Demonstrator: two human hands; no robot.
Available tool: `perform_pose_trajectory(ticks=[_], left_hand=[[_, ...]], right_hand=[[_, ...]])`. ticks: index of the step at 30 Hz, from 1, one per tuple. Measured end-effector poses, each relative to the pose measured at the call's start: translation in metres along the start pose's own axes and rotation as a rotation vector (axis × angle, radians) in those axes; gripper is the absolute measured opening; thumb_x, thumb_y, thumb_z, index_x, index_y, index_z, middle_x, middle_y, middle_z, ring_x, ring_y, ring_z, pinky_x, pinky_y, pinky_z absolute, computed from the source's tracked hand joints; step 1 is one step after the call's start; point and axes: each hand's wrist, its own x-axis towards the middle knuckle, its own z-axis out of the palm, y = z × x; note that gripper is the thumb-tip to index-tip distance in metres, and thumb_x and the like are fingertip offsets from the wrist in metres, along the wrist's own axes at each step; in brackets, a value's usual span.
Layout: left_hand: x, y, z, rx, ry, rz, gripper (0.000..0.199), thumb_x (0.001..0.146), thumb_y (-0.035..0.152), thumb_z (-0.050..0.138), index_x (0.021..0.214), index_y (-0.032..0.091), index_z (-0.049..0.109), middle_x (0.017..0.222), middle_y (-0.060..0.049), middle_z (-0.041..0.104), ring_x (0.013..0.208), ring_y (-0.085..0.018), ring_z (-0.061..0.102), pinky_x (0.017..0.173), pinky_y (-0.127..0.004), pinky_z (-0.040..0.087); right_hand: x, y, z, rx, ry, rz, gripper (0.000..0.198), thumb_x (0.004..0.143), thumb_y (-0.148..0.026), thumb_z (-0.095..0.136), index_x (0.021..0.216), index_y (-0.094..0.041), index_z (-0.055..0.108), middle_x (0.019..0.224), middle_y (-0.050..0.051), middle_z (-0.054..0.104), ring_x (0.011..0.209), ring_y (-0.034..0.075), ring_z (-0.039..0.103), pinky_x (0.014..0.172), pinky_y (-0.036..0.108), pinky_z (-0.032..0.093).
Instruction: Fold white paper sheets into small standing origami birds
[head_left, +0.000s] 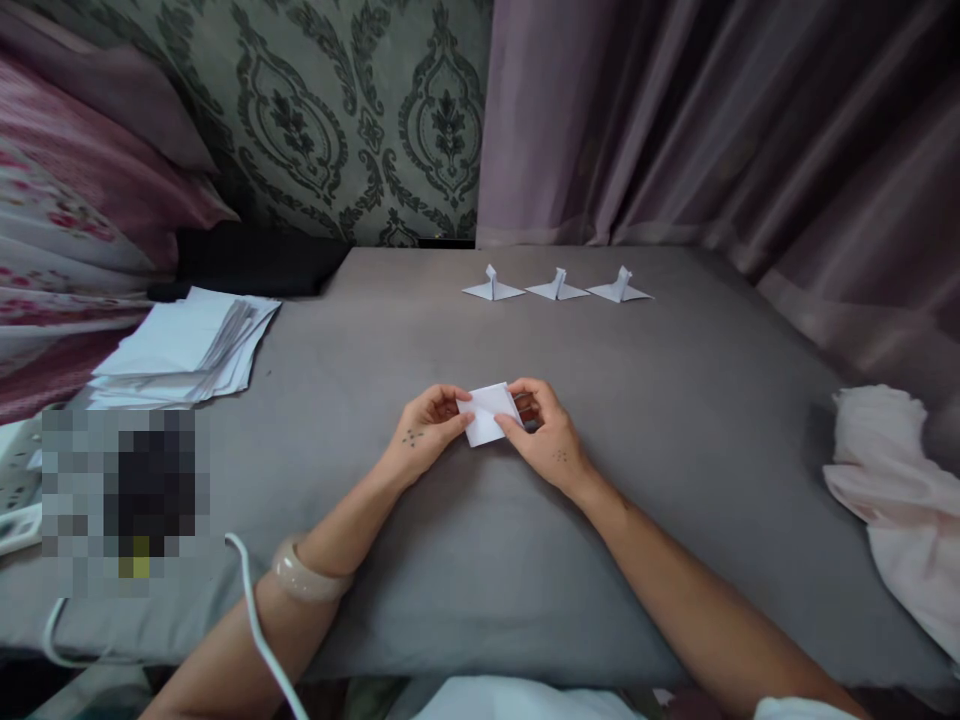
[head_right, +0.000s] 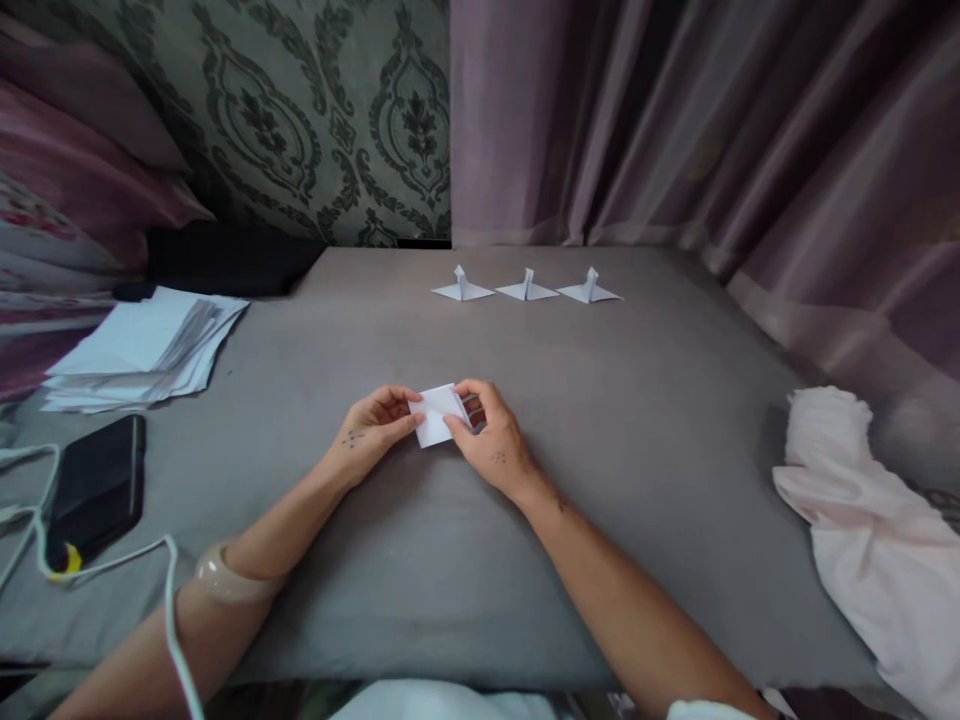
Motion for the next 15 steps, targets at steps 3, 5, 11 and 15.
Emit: perform_pose_trajectory(ticks=[3,5,11,15], left_hand=[[0.0,0.0,0.001,-0.011,-0.027,0.01,0.034,0.069,0.03,0.078,0.092,0.016,0.059,0.077,0.0,0.063,0.07,-0.011,0.058,0.068,-0.025,0.046],[-0.001,0.001,0.002,-0.008,-0.036,0.038,0.033,0.07,0.031,0.078,0.093,0.016,0.059,0.078,0.0,0.062,0.071,-0.011,0.058,0.068,-0.025,0.047],[-0.005,0.008,0.002,0.11,-0.039,0.074,0.042,0.078,0.041,0.07,0.112,0.018,0.058,0.093,-0.005,0.062,0.083,-0.015,0.059,0.074,-0.027,0.047],[-0.005,0.008,-0.003,0.166,-0.094,0.065,0.059,0.068,0.047,0.078,0.113,0.018,0.053,0.117,-0.012,0.056,0.096,-0.02,0.06,0.083,-0.033,0.049]], right_hand=[[0.0,0.002,0.0,0.021,-0.031,0.061,0.032,0.076,-0.025,0.066,0.107,-0.023,0.055,0.098,0.003,0.065,0.083,0.016,0.062,0.076,0.031,0.051],[0.0,0.003,-0.001,0.054,-0.102,0.082,0.029,0.078,-0.029,0.065,0.105,-0.021,0.059,0.097,0.004,0.065,0.083,0.016,0.062,0.076,0.03,0.05],[0.002,-0.004,-0.009,0.309,-0.362,0.222,0.046,0.088,-0.057,0.049,0.1,-0.017,0.068,0.088,0.006,0.066,0.078,0.017,0.06,0.071,0.031,0.049],[0.006,-0.011,-0.013,0.55,-0.356,0.4,0.069,0.091,-0.065,0.024,0.114,-0.015,0.066,0.095,0.011,0.067,0.081,0.02,0.061,0.068,0.032,0.05]])
